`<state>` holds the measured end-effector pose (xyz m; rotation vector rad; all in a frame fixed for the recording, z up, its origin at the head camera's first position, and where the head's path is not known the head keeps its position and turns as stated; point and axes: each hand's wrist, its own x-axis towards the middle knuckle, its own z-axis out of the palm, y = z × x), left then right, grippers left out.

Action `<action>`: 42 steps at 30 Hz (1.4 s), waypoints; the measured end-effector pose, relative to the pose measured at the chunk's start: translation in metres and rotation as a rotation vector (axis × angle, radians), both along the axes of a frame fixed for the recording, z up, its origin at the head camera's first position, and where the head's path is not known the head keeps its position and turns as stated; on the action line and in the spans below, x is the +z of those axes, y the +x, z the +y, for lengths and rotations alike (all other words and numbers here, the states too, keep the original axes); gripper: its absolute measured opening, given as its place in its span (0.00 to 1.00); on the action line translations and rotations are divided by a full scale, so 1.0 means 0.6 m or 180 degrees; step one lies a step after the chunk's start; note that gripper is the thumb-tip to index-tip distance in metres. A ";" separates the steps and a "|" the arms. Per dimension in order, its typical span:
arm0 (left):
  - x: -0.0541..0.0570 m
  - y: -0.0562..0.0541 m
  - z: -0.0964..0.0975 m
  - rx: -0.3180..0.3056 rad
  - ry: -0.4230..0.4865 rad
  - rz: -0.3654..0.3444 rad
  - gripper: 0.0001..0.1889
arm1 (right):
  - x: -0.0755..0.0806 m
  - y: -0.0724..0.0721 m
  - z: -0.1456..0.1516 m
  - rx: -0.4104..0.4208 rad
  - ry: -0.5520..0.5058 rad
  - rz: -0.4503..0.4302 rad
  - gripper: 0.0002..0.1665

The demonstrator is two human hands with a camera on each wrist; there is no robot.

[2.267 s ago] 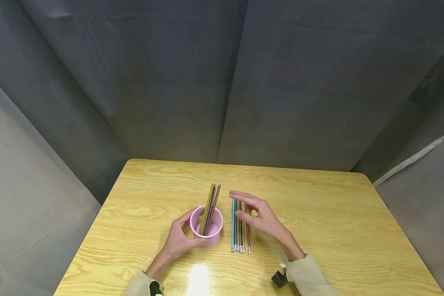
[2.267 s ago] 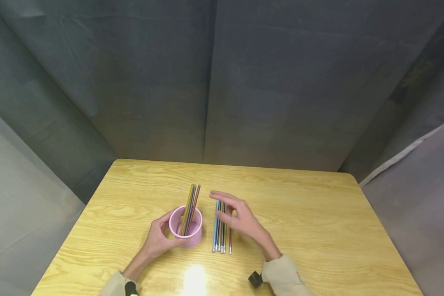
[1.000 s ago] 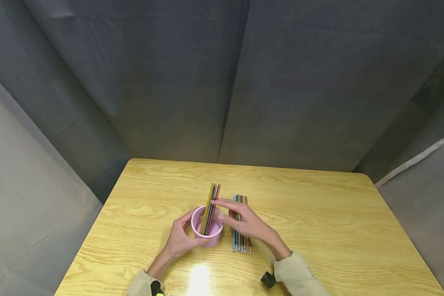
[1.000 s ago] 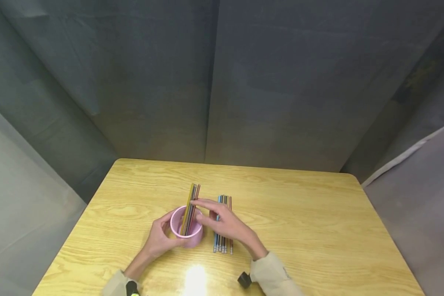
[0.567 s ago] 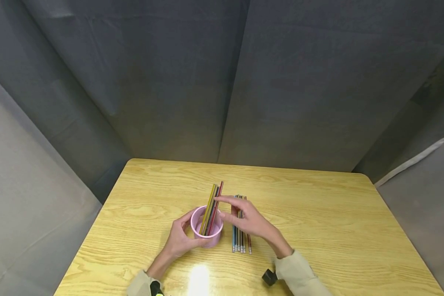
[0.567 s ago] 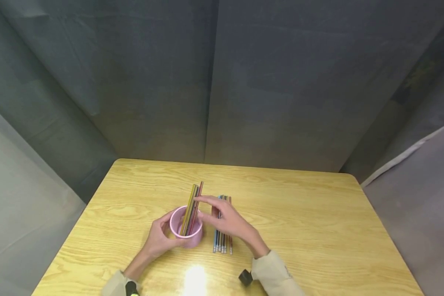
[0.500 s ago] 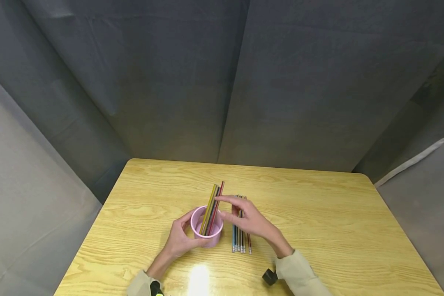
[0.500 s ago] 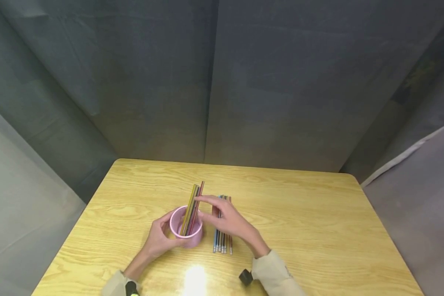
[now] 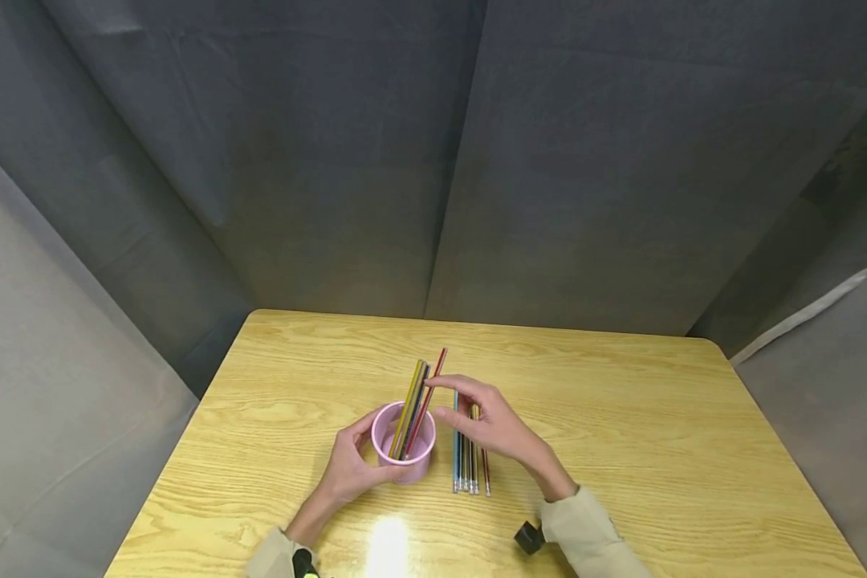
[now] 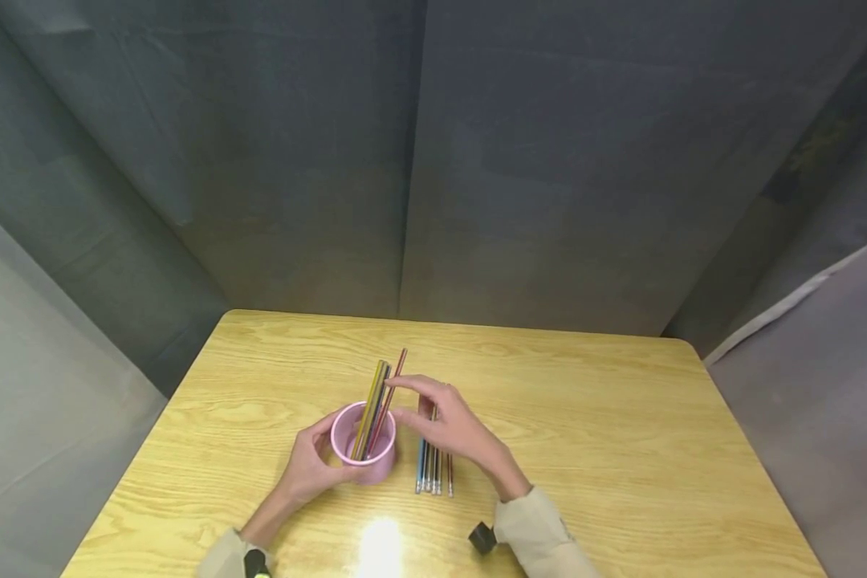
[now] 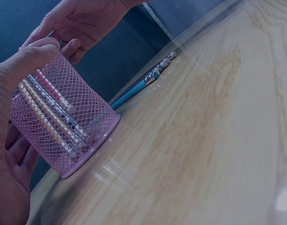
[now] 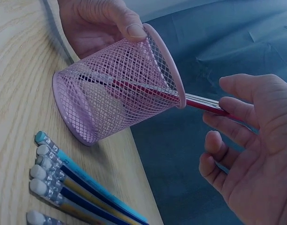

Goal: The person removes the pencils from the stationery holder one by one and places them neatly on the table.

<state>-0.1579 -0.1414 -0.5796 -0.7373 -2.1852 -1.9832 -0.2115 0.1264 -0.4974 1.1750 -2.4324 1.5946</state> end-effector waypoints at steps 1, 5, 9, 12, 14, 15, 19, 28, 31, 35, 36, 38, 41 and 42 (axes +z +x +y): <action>0.000 0.000 0.000 -0.0006 0.0005 0.0008 0.45 | 0.000 0.000 0.001 -0.0005 -0.0008 0.0001 0.25; 0.003 0.001 0.001 -0.0011 0.0021 0.0019 0.45 | 0.000 0.000 0.003 -0.0020 0.0001 0.0010 0.24; 0.005 0.001 0.002 -0.0004 0.0033 0.0010 0.45 | 0.001 -0.001 0.006 -0.0029 -0.0013 0.0030 0.24; 0.004 0.000 0.003 0.0001 0.0039 -0.0009 0.45 | 0.003 0.000 0.008 -0.0044 -0.0042 0.0043 0.24; 0.003 -0.001 0.003 -0.0002 0.0036 -0.0007 0.45 | 0.005 0.000 0.008 -0.0054 -0.0060 0.0031 0.25; 0.002 -0.001 0.003 -0.0001 0.0035 -0.0007 0.45 | 0.005 0.000 0.008 -0.0053 -0.0075 0.0035 0.25; 0.001 -0.001 0.002 0.0009 0.0024 -0.0018 0.45 | 0.009 0.001 0.009 -0.0044 -0.0137 0.0002 0.26; 0.001 -0.001 0.003 0.0040 0.0019 -0.0036 0.45 | 0.009 -0.003 0.016 -0.0066 -0.0171 0.0024 0.24; 0.000 -0.001 0.004 0.0052 0.0022 -0.0018 0.45 | 0.013 -0.002 0.018 -0.0072 -0.0208 0.0020 0.24; 0.001 -0.002 0.004 0.0059 0.0019 -0.0028 0.46 | 0.017 -0.002 0.020 -0.0094 -0.0300 -0.0015 0.25; 0.002 -0.002 0.004 0.0060 0.0021 -0.0038 0.46 | 0.018 -0.002 0.020 -0.0096 -0.0332 -0.0023 0.26; 0.003 -0.001 0.004 0.0067 0.0021 -0.0050 0.46 | 0.019 -0.002 0.021 -0.0093 -0.0391 -0.0009 0.26; 0.004 0.000 0.004 0.0078 0.0035 -0.0064 0.46 | 0.019 -0.003 0.021 -0.0080 -0.0468 0.0034 0.26; 0.004 0.001 0.004 0.0075 0.0039 -0.0051 0.46 | 0.020 -0.003 0.022 -0.0085 -0.0487 0.0035 0.26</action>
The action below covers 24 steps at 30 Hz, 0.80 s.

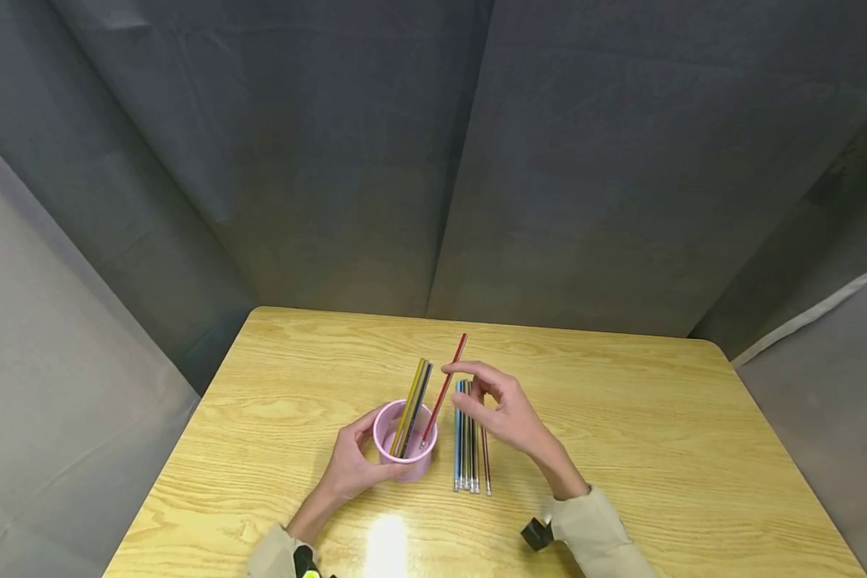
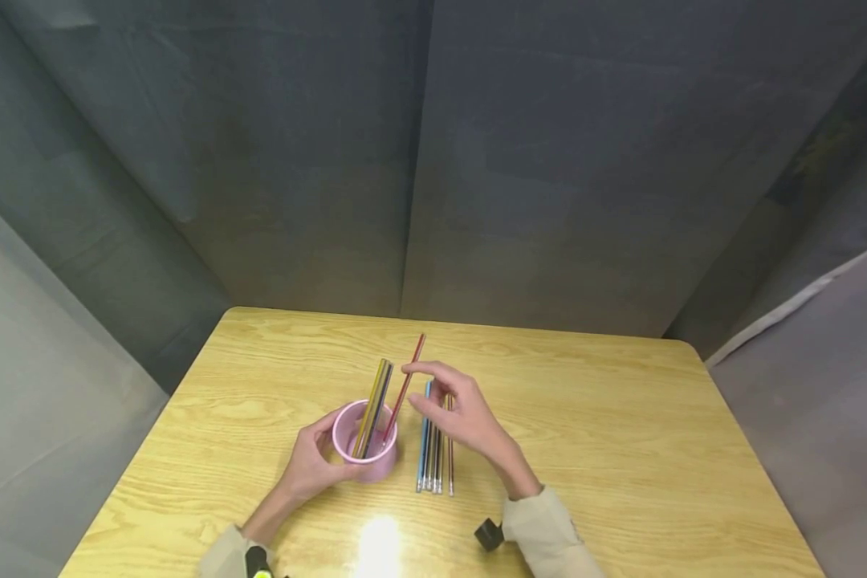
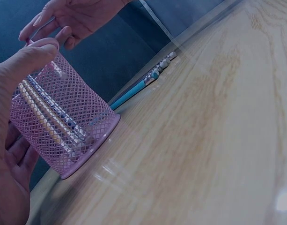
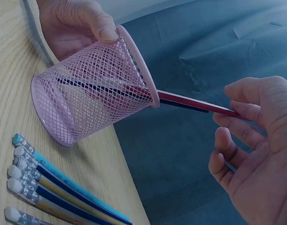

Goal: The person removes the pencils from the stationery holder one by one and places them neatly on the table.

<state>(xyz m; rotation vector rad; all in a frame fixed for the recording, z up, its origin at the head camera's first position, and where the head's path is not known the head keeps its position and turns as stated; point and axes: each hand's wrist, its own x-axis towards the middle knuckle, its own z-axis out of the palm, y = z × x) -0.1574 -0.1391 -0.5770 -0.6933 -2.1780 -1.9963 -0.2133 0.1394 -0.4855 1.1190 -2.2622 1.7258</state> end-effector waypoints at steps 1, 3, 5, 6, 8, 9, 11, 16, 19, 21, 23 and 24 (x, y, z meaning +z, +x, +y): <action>0.000 0.000 0.000 0.0000 0.0007 -0.0003 0.46 | 0.001 0.000 0.000 -0.0013 -0.0018 0.0008 0.25; 0.001 0.000 0.000 -0.0012 0.0017 0.0015 0.46 | 0.003 0.000 0.001 -0.0047 -0.0065 0.0014 0.24; 0.001 0.000 0.000 -0.0017 0.0027 0.0002 0.46 | 0.007 0.000 0.002 -0.0075 -0.0121 0.0022 0.24; 0.001 0.000 0.000 -0.0020 0.0028 -0.0004 0.46 | 0.008 0.000 0.002 -0.0086 -0.0149 0.0015 0.23; 0.000 0.001 -0.001 -0.0014 0.0018 -0.0027 0.46 | 0.011 0.001 0.004 -0.0100 -0.0215 0.0008 0.23; -0.001 0.001 -0.001 -0.0011 0.0015 -0.0048 0.46 | 0.012 0.002 0.005 -0.0103 -0.0247 0.0002 0.22; -0.001 0.002 -0.001 0.0000 0.0005 -0.0071 0.46 | 0.014 0.003 0.006 -0.0118 -0.0304 -0.0012 0.22; -0.004 0.002 -0.002 0.0007 -0.0013 -0.0035 0.45 | 0.017 0.002 0.012 -0.0183 -0.0533 0.0063 0.20; -0.005 0.001 -0.003 0.0002 -0.0016 0.0002 0.45 | 0.018 0.001 0.016 -0.0228 -0.0694 0.0133 0.21; -0.005 0.000 -0.003 -0.0002 -0.0015 0.0020 0.45 | 0.020 0.000 0.018 -0.0253 -0.0776 0.0148 0.21; -0.005 -0.001 -0.003 -0.0006 -0.0003 0.0037 0.45 | 0.022 0.000 0.021 -0.0275 -0.0811 0.0142 0.20; -0.005 -0.001 -0.003 -0.0008 0.0004 0.0035 0.45 | 0.022 0.000 0.023 -0.0283 -0.0816 0.0145 0.20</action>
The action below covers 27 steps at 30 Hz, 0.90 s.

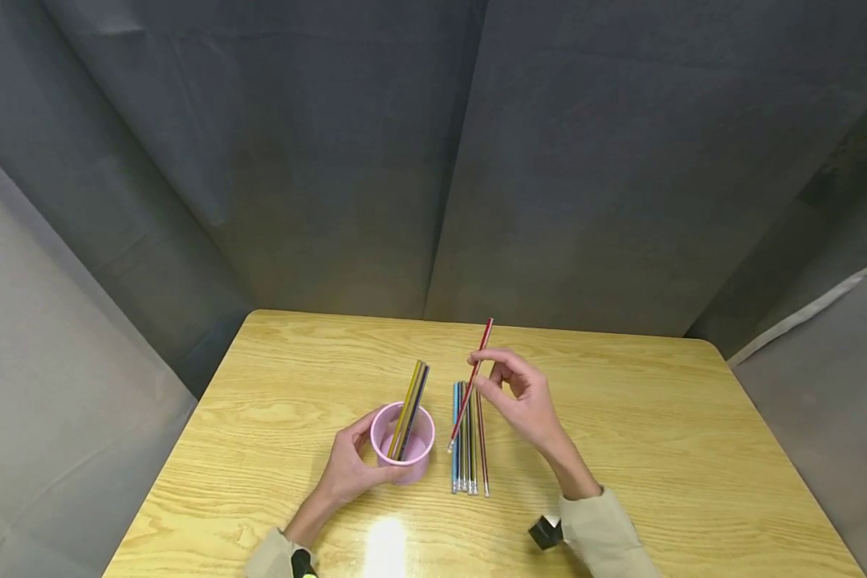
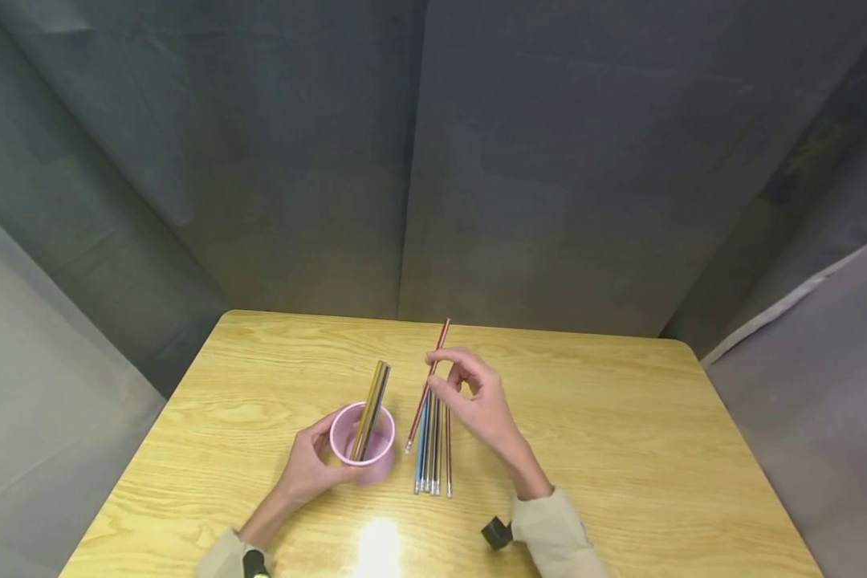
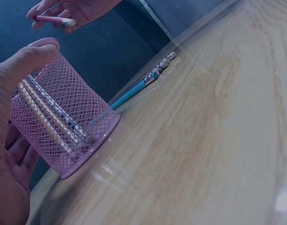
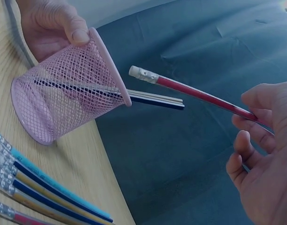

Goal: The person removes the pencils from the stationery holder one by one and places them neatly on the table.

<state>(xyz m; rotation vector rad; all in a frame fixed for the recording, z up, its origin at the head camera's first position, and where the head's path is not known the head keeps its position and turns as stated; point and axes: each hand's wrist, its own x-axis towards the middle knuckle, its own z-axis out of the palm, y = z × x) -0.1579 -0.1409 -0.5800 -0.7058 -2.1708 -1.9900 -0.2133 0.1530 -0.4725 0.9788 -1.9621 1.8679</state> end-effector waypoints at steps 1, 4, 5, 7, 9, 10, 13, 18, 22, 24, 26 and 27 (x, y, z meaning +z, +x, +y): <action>0.000 0.000 0.000 -0.0002 0.0002 -0.0003 0.45 | 0.000 0.000 0.002 -0.0008 0.0002 -0.0020 0.19; 0.001 0.001 -0.001 0.0001 0.0001 -0.0029 0.45 | -0.003 0.000 0.005 -0.0009 0.0020 -0.0031 0.18; 0.001 0.001 -0.001 0.0000 -0.0004 -0.0030 0.45 | -0.005 -0.001 0.007 -0.0005 0.0030 -0.0038 0.17; 0.002 0.002 0.000 -0.0006 -0.0008 -0.0021 0.45 | -0.008 0.000 0.009 0.0012 0.0053 -0.0044 0.16; 0.002 0.002 0.000 -0.0010 -0.0005 -0.0023 0.45 | -0.013 0.000 0.012 0.0026 0.0084 -0.0054 0.15; 0.002 0.002 0.000 -0.0015 -0.0002 -0.0013 0.45 | -0.015 0.000 0.014 0.0023 0.0103 -0.0075 0.15; 0.002 0.003 0.001 -0.0019 0.0011 -0.0020 0.45 | -0.024 0.001 0.020 0.0005 0.0157 -0.0161 0.16; 0.003 0.001 0.003 -0.0021 0.0039 -0.0023 0.46 | -0.042 -0.002 0.032 -0.0063 0.0277 -0.0262 0.15; 0.002 -0.001 0.004 -0.0025 0.0056 -0.0047 0.46 | -0.062 -0.009 0.044 -0.0146 0.0391 -0.0299 0.14; 0.003 -0.001 0.004 -0.0025 0.0058 -0.0055 0.46 | -0.073 -0.013 0.052 -0.0197 0.0452 -0.0339 0.15; 0.003 -0.001 0.004 -0.0016 0.0060 -0.0058 0.45 | -0.083 -0.016 0.058 -0.0234 0.0505 -0.0381 0.15; 0.003 -0.001 0.005 -0.0013 0.0060 -0.0053 0.45 | -0.087 -0.016 0.061 -0.0256 0.0542 -0.0412 0.16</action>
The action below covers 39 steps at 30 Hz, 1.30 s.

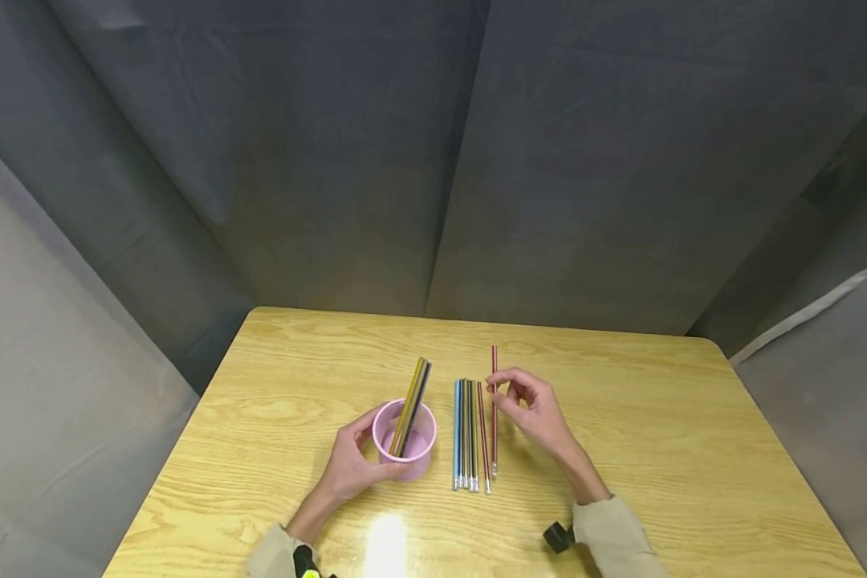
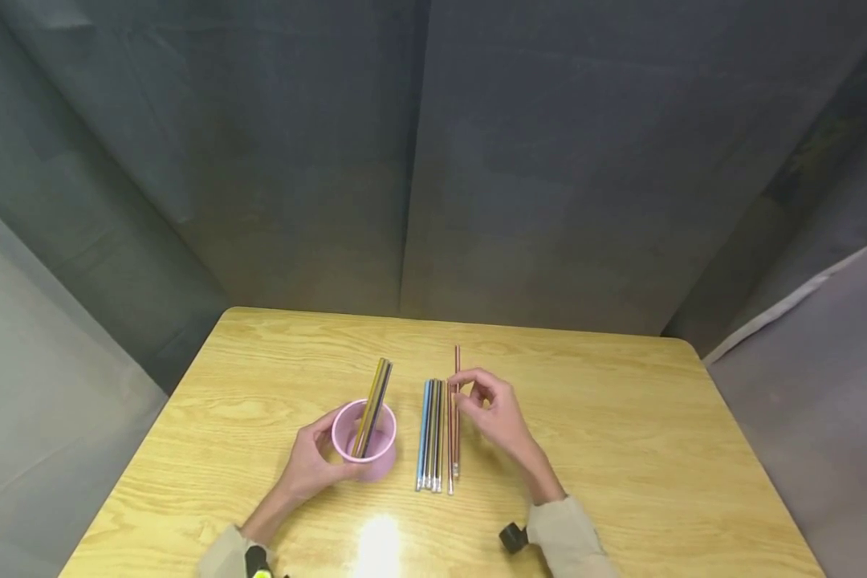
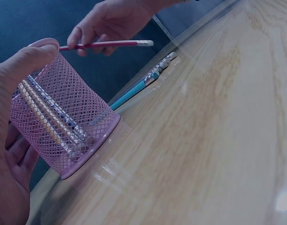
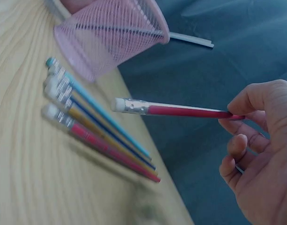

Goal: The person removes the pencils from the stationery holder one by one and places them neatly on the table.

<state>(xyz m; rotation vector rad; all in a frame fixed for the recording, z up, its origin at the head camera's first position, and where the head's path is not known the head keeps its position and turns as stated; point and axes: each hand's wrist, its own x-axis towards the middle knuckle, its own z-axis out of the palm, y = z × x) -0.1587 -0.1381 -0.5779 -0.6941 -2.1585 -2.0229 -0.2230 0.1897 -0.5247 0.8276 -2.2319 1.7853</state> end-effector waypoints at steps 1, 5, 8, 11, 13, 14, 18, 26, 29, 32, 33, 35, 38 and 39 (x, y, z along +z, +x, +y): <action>0.001 0.000 0.000 0.0002 0.0004 0.0002 0.45 | -0.004 0.000 0.003 -0.0023 0.0048 -0.0035 0.16; 0.001 0.000 0.001 0.0007 -0.0009 -0.0005 0.45 | -0.018 0.001 0.013 -0.0130 0.0200 -0.0291 0.15; 0.002 0.001 0.001 0.0012 -0.0019 -0.0053 0.45 | -0.029 0.003 0.020 -0.0173 0.0261 -0.0539 0.14; 0.004 0.002 0.001 0.0010 -0.0017 -0.0074 0.45 | -0.036 0.003 0.025 -0.0150 0.0274 -0.0714 0.14; 0.004 0.001 0.001 0.0002 -0.0018 -0.0059 0.45 | -0.041 0.003 0.027 -0.0133 0.0305 -0.0753 0.14; 0.003 0.001 0.001 -0.0001 -0.0019 -0.0048 0.45 | -0.043 0.003 0.028 -0.0125 0.0325 -0.0758 0.15; 0.001 0.000 0.000 -0.0005 -0.0015 -0.0021 0.45 | -0.050 0.002 0.032 -0.0090 0.0424 -0.0730 0.16; 0.002 0.003 0.001 0.0040 -0.0039 -0.0069 0.45 | -0.054 0.001 0.036 0.0050 0.0673 -0.0877 0.24; 0.003 0.003 0.001 0.0048 -0.0048 -0.0061 0.45 | -0.060 -0.001 0.036 0.0046 0.0796 -0.0854 0.24; 0.004 0.004 0.001 0.0051 -0.0053 -0.0057 0.45 | -0.065 -0.001 0.036 0.0014 0.0904 -0.0853 0.22; 0.004 0.004 0.001 0.0049 -0.0054 -0.0055 0.45 | -0.066 -0.001 0.036 0.0008 0.0940 -0.0855 0.21; 0.005 0.004 0.001 0.0045 -0.0058 -0.0066 0.45 | -0.068 -0.001 0.036 -0.0008 0.0996 -0.0856 0.19; 0.006 0.005 0.001 0.0041 -0.0071 -0.0062 0.45 | -0.071 -0.001 0.035 -0.0005 0.1051 -0.0833 0.18; 0.006 0.004 0.001 0.0039 -0.0075 -0.0054 0.45 | -0.071 -0.001 0.034 -0.0008 0.1063 -0.0822 0.18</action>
